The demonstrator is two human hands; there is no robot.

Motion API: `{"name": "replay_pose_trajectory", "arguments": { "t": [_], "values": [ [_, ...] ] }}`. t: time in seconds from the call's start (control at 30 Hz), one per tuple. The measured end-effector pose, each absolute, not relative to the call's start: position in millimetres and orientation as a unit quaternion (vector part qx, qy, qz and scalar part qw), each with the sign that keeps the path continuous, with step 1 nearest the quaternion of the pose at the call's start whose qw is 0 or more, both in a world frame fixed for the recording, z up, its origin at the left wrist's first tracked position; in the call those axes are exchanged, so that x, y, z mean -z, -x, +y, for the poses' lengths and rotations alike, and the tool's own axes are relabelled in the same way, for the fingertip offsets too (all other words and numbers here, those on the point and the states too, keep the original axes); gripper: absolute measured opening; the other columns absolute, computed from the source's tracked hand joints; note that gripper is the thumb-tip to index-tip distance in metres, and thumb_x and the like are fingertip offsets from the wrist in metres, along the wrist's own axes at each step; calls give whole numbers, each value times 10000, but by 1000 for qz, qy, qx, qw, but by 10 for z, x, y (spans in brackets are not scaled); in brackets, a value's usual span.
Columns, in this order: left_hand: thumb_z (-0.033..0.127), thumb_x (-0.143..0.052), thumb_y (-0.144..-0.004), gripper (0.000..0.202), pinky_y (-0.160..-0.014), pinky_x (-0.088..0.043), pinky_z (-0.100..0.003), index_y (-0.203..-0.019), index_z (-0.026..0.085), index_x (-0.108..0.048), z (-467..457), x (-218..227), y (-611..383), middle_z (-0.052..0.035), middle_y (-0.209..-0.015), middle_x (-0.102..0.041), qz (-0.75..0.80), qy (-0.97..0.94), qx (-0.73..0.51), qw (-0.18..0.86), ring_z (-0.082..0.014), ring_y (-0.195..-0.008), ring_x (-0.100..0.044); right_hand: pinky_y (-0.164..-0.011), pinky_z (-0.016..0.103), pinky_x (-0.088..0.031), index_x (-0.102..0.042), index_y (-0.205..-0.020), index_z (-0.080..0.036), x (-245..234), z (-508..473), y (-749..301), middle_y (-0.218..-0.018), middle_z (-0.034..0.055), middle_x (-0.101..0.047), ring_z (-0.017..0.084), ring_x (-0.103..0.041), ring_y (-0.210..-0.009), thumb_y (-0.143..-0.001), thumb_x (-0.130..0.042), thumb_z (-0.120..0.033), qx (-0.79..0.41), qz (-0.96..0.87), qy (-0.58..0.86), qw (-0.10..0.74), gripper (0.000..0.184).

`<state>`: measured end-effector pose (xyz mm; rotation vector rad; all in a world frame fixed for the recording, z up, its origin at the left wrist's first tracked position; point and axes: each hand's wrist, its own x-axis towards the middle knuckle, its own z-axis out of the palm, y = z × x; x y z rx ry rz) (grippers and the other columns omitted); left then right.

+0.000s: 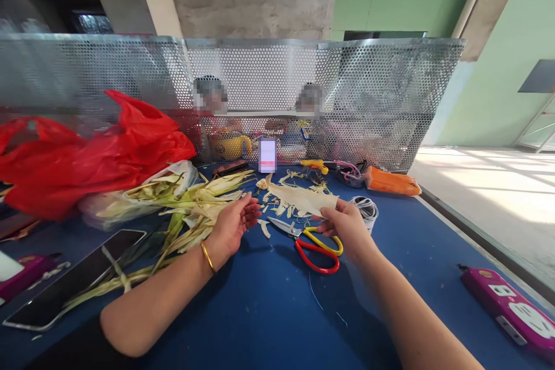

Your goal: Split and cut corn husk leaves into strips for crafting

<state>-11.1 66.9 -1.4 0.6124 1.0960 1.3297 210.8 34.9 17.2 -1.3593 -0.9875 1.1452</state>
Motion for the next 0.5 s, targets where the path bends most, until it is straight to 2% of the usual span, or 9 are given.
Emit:
{"name": "replay_pose_trajectory", "arguments": {
  "t": [0.13,0.2,0.27,0.4,0.5],
  "values": [
    [333,-730,-746,244,-579,-512,-223,-825,114,-657,537,91,-56,-92,-838,-710,432,-335,-498,673,-146,-685,-673,-399,190,-457,-562,-802,-182,-56,286,-1881,-648,12,-702,107,-596,-426,-705,-603,-145,-481,-442,564,505,111],
    [293,-700,-779,188,-613,-525,-231,-848,121,-665,491,113,-114,-95,-878,-715,427,-334,-496,679,-154,-721,-679,-400,193,-438,-533,-818,-193,51,250,-1758,-622,-12,-682,111,-597,-425,-721,-573,-170,-485,-473,564,472,108],
    [247,-632,-831,129,-592,-516,-219,-847,125,-670,469,114,-137,-88,-874,-715,442,-319,-519,659,-140,-693,-669,-401,198,-421,-500,-826,-204,154,208,-1652,-628,-29,-674,116,-602,-430,-729,-549,-196,-493,-517,555,426,109],
    [238,-538,-887,159,-550,-509,-224,-826,123,-630,486,66,-118,-88,-819,-708,449,-272,-556,645,-143,-650,-666,-460,212,-423,-474,-841,-208,202,105,-1555,-728,-17,-688,118,-620,-500,-795,-507,-251,-482,-657,501,290,71],
    [226,-521,-893,107,-436,-440,-198,-863,141,-578,537,18,-78,-29,-667,-663,479,-250,-561,627,-99,-462,-580,-558,234,-426,-525,-860,-201,80,60,-1623,-747,-4,-653,141,-620,-633,-827,-538,-319,-362,-774,476,210,123]
  ]
}}
